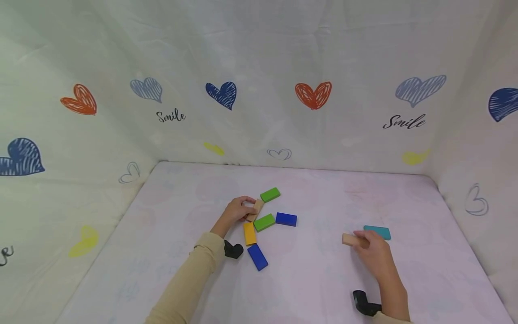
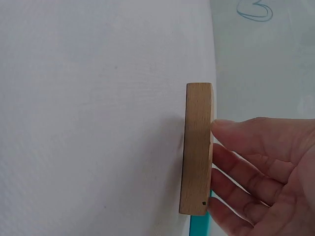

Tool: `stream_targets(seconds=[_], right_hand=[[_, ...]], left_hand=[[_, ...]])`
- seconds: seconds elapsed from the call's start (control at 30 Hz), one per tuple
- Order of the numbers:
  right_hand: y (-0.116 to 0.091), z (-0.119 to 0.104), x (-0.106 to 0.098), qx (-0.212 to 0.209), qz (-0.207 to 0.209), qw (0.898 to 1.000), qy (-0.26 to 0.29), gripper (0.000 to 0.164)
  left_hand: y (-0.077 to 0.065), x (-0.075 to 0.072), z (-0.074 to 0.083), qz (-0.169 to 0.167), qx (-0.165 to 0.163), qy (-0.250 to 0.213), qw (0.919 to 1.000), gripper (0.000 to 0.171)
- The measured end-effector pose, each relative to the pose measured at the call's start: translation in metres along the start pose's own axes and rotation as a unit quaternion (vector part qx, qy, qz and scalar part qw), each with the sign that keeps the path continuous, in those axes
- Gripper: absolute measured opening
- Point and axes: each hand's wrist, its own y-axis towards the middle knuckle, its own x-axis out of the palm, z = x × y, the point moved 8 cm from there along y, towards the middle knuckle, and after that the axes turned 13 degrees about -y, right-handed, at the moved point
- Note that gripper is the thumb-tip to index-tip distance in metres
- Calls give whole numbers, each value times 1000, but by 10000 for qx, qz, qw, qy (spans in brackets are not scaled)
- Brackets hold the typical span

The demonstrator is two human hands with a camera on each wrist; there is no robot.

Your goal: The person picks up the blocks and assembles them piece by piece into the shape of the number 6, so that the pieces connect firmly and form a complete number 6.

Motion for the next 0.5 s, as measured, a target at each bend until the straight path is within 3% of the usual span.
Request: stream_targets(seconds=[0.5], right_hand=[[5,1,5,11,-164,9995,-281,42]], left_hand=[[3,0,-3,27,-10,16,10000,31]])
